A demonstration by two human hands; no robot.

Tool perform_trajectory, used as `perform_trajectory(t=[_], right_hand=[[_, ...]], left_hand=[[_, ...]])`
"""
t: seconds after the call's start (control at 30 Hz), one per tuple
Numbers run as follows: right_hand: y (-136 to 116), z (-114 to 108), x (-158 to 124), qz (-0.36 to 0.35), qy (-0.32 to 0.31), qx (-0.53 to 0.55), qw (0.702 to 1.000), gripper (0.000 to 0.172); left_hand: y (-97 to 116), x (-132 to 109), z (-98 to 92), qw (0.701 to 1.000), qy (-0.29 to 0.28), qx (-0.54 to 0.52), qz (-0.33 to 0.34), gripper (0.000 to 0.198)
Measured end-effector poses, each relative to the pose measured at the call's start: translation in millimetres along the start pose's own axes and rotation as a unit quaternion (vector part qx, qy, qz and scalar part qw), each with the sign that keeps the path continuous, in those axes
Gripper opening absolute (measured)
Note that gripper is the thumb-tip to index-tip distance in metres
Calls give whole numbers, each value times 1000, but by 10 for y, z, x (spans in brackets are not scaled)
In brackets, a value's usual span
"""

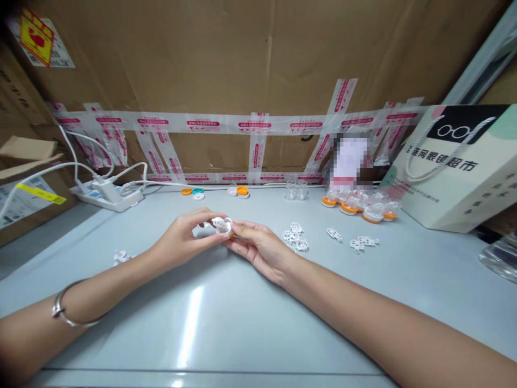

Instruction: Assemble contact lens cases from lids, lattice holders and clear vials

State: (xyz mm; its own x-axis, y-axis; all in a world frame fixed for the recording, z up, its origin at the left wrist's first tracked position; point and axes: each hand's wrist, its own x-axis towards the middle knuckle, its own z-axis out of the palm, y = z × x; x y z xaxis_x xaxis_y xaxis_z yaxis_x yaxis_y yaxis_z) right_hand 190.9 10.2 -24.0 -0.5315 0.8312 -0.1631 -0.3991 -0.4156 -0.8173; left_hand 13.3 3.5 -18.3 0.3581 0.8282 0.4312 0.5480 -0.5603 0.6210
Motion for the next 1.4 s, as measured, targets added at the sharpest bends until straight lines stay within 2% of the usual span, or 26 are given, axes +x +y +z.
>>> perform_trajectory(t=[0.27, 0.4, 0.47, 0.57, 0.67, 0.8, 0.9, 1.0, 1.1, 1.2, 1.27, 1.3, 1.37, 1.4], right_hand=[[-82, 74, -60, 24, 93, -127, 987, 21], [-106, 69, -54, 7, 104, -204, 973, 17], [-118, 34, -36, -10, 104, -271, 957, 14], [-130, -42, 4, -49, 108, -399, 909, 17], [-130, -121, 46, -80, 98, -472, 872, 18], [-126, -186, 75, -88, 61, -484, 868, 19], [-124, -197, 69, -74, 26, -483, 872, 27], [-117, -181, 52, -89, 24, -493, 865, 35], [-106, -150, 43, -104, 32, -504, 857, 34], [-92, -125, 39, -94, 54, -512, 852, 34], [-84, -124, 37, -92, 67, -519, 847, 35], [-80, -129, 36, -94, 69, -523, 844, 34], [-72, -149, 35, -105, 67, -534, 836, 34], [-66, -160, 36, -113, 66, -541, 831, 33]], left_hand=[[5, -35, 36, 999, -31, 23, 20, 25], [15, -34, 56, 999, -51, 12, 14, 24], [18, -32, 61, 998, -67, 4, 10, 22], [14, -25, 72, 997, -81, -2, 9, 19], [12, -12, 84, 997, -82, 1, 10, 20], [11, 7, 79, 996, -86, 17, 2, 19], [-5, 12, 75, 996, -88, 28, -4, 20], [-23, 9, 93, 995, -89, 38, -7, 23], [-21, 22, 81, 994, -96, 46, -5, 27], [-28, 73, -78, 994, -101, 48, -4, 31], [-89, 122, -277, 996, -56, 63, -33, 32], [-148, 145, -390, 995, -13, 77, -56, 30], [-323, 180, -600, 988, 44, 124, -81, 27], [-429, 189, -681, 982, 56, 159, -89, 26]])
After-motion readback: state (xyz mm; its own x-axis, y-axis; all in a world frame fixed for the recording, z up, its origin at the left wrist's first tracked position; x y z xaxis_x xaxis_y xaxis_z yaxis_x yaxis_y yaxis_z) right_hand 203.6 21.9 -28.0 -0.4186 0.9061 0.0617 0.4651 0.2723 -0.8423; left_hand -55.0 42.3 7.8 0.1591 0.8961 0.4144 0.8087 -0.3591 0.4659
